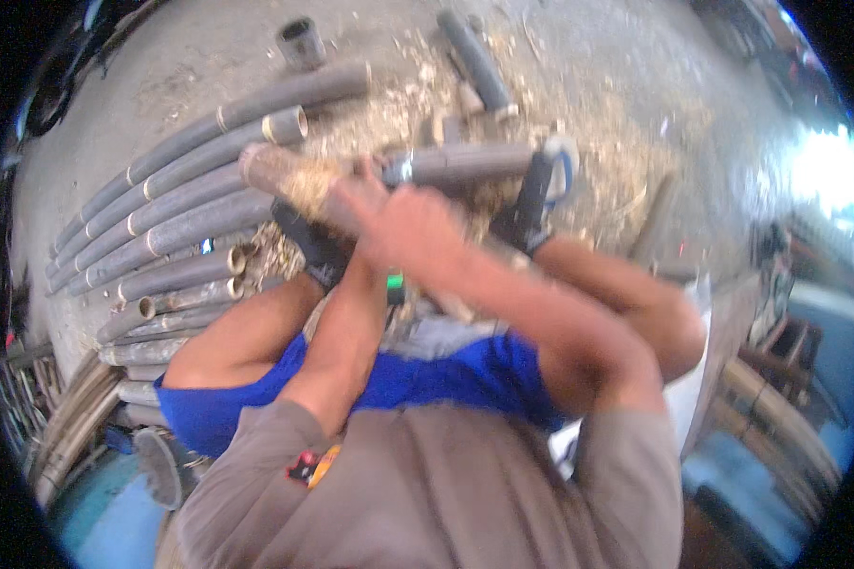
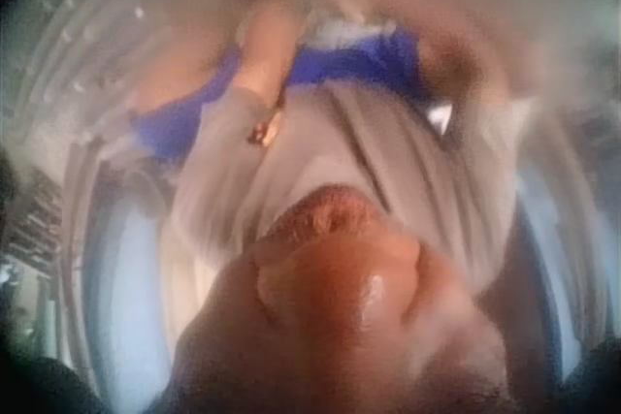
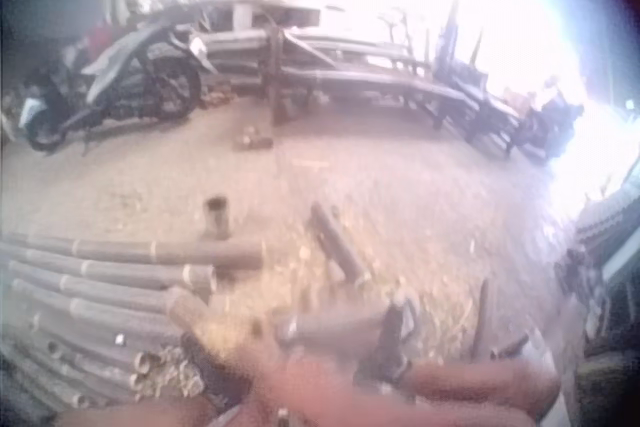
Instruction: The person sits on the floor and uses a knife to carve the end of a bamboo pole, then measures it with a tape measure. They use a wooden mallet to drive a smaller bamboo piece into the pole to split the end, then remove the insert and continue carving the interior.
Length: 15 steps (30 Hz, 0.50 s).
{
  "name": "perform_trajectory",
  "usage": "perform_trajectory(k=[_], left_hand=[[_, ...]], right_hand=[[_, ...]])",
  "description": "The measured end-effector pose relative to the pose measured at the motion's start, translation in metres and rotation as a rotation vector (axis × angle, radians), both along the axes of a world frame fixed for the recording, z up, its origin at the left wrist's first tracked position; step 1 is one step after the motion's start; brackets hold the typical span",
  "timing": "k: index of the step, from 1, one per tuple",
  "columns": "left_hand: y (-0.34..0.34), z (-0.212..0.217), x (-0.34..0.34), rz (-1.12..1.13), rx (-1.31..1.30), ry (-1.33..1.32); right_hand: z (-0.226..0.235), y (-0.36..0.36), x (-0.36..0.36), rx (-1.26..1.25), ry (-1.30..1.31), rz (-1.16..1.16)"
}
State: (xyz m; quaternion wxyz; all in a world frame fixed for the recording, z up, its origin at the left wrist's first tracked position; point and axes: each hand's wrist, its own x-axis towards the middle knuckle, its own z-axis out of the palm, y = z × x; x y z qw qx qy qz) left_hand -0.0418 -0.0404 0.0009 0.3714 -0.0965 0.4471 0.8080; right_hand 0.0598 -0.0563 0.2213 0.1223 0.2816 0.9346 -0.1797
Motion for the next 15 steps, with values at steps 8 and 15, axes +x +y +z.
perform_trajectory(k=[8, 15], left_hand=[[0.021, -0.004, 0.026, 0.106, 0.046, 0.352], [0.000, -0.018, 0.031, 0.116, 0.012, 0.335]], right_hand=[[0.059, -0.078, -0.052, -0.071, 0.898, 0.228], [-0.002, -0.007, -0.020, 0.086, 0.372, 0.060]])
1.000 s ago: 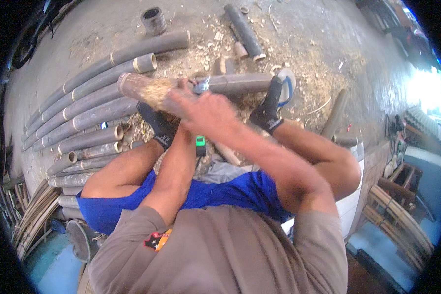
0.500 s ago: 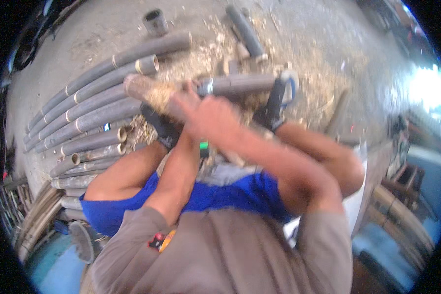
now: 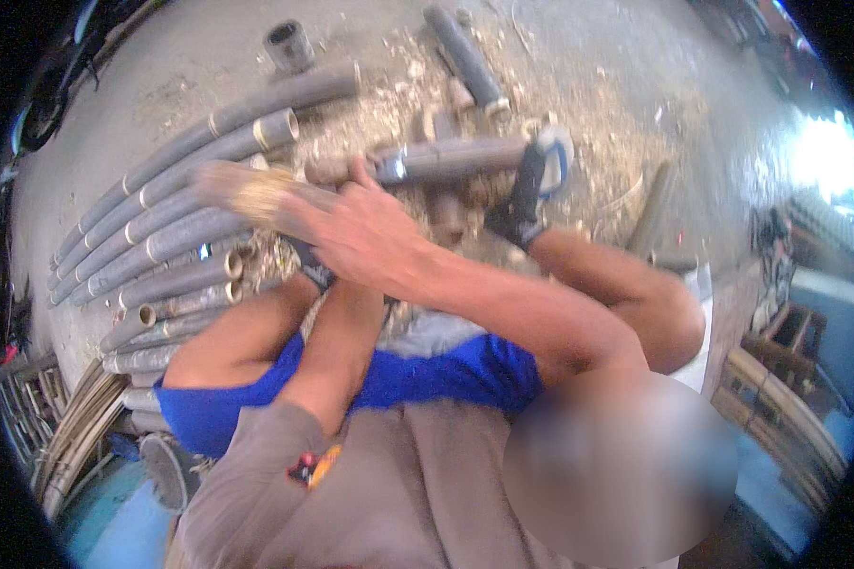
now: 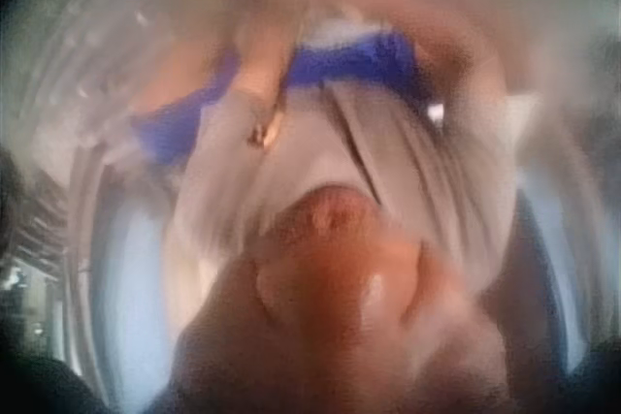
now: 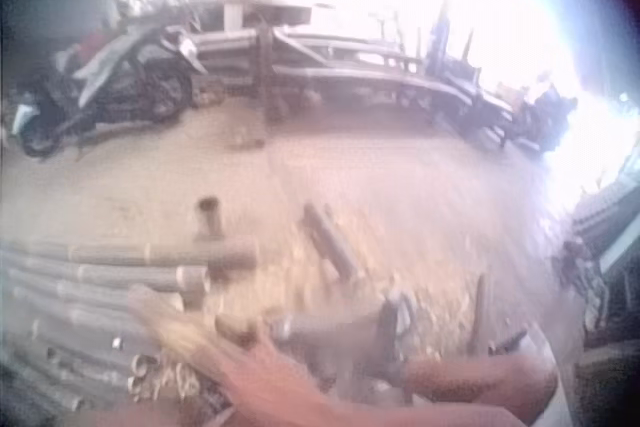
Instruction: The person sits on the floor and uses a knife to carve the end of a bamboo pole, then measures it with a tape measure. They use a wooden mallet to drive a smaller bamboo piece into the pole to split the end, then remove the insert and continue carving the interior.
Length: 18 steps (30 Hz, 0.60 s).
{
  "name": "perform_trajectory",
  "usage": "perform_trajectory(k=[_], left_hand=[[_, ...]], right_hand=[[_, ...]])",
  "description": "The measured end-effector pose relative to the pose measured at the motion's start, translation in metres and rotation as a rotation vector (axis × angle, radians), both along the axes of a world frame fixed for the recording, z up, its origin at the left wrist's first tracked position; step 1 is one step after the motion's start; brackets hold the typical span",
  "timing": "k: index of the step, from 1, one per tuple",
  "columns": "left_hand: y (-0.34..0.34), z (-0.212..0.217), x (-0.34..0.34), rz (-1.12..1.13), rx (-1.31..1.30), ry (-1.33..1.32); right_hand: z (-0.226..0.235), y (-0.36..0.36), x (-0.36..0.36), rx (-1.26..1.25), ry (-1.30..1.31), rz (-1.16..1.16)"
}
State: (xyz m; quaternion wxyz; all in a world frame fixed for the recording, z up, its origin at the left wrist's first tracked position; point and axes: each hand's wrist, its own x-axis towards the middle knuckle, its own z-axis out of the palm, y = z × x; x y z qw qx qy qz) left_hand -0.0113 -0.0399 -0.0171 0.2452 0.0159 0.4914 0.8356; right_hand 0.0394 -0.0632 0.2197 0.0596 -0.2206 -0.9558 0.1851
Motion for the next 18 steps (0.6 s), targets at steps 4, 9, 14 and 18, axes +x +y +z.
perform_trajectory(k=[4, 9, 14, 18], left_hand=[[0.025, -0.011, -0.013, -0.017, 0.033, 0.027], [0.005, 0.032, 0.011, -0.055, -0.897, 0.470], [-0.001, 0.002, -0.001, -0.023, -0.242, 0.142], [0.013, -0.011, -0.003, -0.093, 0.109, -0.069]], right_hand=[[0.071, -0.051, -0.046, -0.150, 0.370, 0.189], [-0.010, 0.010, 0.017, 0.069, -0.106, 0.031], [0.033, -0.028, -0.027, -0.054, 0.079, 0.091], [0.068, -0.056, -0.025, -0.017, 0.505, 0.206]])
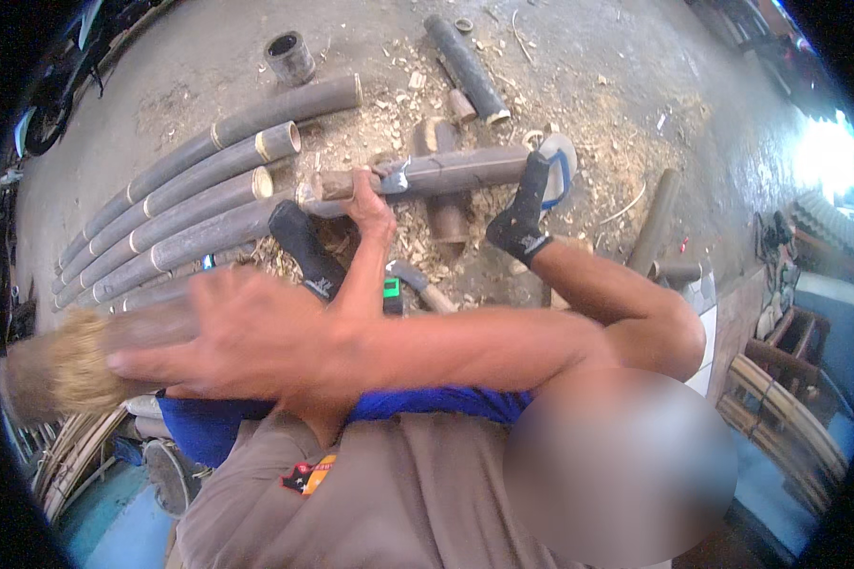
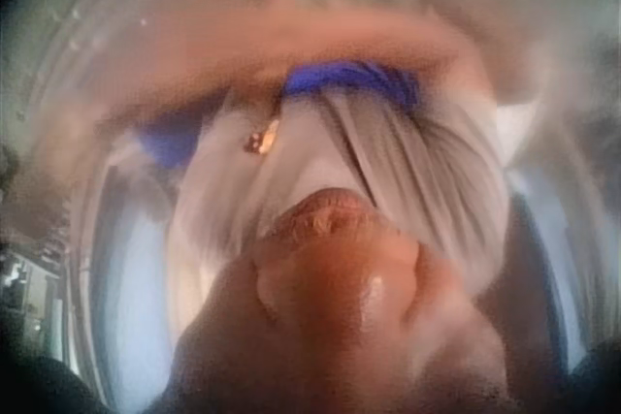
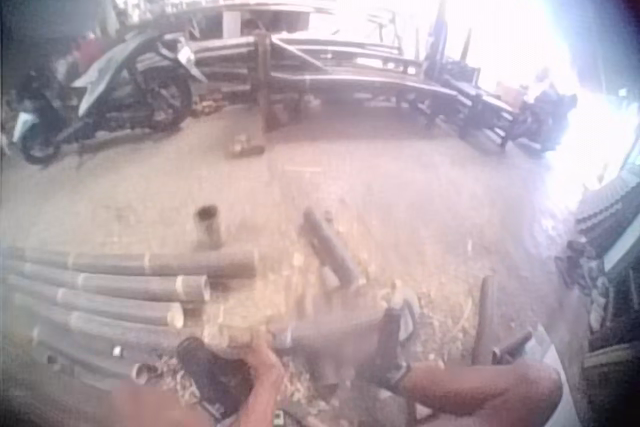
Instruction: The person sits on the floor and uses a knife to carve the end of a bamboo pole, then measures it with a tape measure. They use a wooden mallet to drive a smaller bamboo piece into the pole to split the end, then remove the insert and continue carving the interior.
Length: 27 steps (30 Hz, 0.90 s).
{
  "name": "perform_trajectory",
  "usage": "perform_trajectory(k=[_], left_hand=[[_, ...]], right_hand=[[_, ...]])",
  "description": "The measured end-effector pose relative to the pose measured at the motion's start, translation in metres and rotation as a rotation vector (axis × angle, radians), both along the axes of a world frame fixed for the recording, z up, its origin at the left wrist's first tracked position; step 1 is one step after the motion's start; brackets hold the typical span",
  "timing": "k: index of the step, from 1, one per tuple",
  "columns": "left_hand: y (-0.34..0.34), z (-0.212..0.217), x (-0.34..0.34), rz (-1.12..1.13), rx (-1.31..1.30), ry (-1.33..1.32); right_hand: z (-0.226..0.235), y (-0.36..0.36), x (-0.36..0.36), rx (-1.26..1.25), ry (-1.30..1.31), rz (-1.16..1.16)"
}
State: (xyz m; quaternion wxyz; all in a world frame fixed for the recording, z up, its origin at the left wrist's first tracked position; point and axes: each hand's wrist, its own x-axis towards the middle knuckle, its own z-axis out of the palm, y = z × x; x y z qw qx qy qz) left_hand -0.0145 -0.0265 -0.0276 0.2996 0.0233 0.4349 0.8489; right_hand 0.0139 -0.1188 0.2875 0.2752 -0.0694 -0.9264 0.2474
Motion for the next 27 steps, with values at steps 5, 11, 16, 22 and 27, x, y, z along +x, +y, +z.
perform_trajectory(k=[5, 11, 16, 22, 27], left_hand=[[0.009, -0.004, 0.013, -0.008, -0.094, 0.115], [0.001, -0.039, -0.012, 0.060, -0.284, 0.195], [0.009, -0.018, 0.021, -0.068, -0.139, 0.101], [0.020, -0.025, 0.036, -0.171, 0.038, -0.029], [0.018, 0.034, 0.069, -0.209, -0.264, 0.452]], right_hand=[[-0.063, 0.075, 0.048, -0.012, -0.764, -0.222], [-0.038, -0.003, 0.011, 0.071, -0.066, -0.281], [-0.081, 0.073, 0.100, -0.057, -0.722, -0.357], [-0.046, 0.059, 0.194, -0.487, -0.538, -0.590], [-0.070, 0.018, 0.278, -0.890, -0.161, -0.956]])
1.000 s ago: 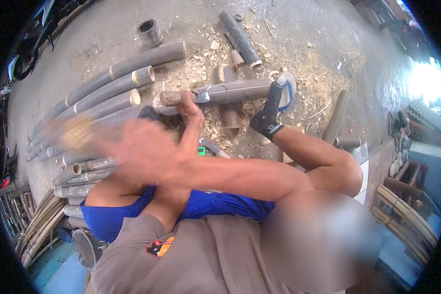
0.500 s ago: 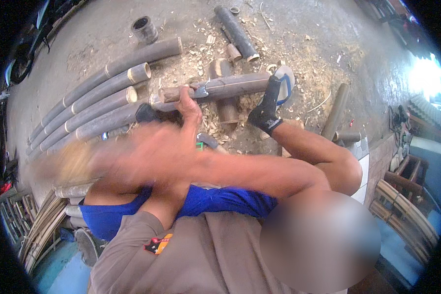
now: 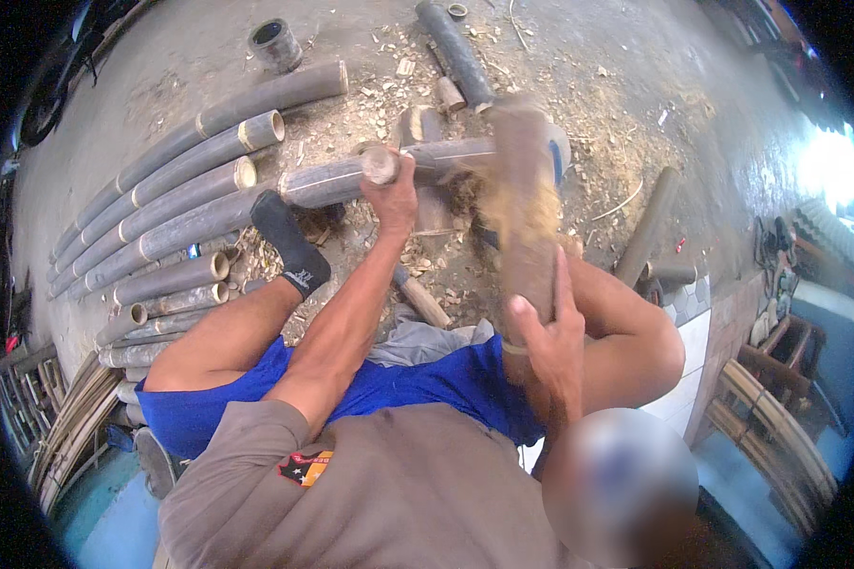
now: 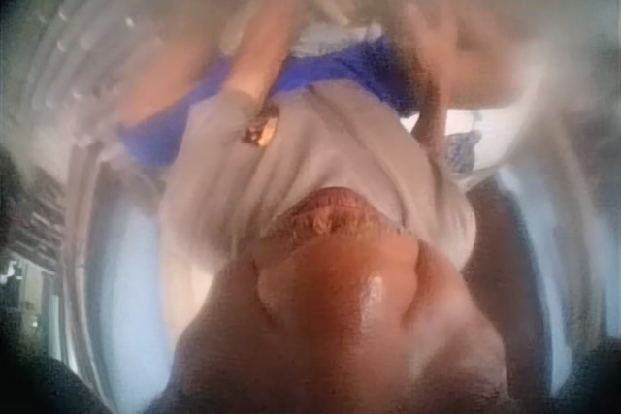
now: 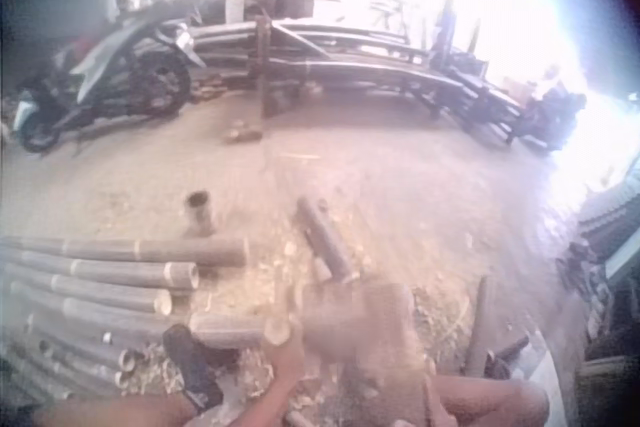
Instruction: The person sits on the floor and uses a knife to carve the end of a bamboo pole, then measures it with a tape measure. They use a wooden mallet to drive a smaller bamboo piece into the pole to split the end, then remove the insert and continue carving the interior.
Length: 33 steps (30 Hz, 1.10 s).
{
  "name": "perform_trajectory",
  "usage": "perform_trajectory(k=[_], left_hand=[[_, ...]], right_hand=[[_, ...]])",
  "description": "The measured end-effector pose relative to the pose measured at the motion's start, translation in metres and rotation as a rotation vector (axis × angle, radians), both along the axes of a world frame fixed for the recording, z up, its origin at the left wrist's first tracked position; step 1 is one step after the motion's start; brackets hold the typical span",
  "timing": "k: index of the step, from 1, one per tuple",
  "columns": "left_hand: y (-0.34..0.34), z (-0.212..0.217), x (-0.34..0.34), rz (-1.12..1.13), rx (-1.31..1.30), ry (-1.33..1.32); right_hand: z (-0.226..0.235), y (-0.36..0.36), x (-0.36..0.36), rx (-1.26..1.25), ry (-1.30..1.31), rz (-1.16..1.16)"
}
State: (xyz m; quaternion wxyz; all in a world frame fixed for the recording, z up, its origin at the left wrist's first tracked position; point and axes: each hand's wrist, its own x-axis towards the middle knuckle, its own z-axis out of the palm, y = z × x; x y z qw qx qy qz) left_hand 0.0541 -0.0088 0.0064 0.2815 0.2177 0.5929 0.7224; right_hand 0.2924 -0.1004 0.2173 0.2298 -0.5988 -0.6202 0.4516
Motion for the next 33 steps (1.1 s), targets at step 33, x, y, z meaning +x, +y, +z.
perform_trajectory(k=[33], left_hand=[[0.034, 0.053, -0.054, -0.119, 0.019, 0.737]], right_hand=[[-0.055, 0.023, 0.036, 0.030, 0.345, -0.285]])
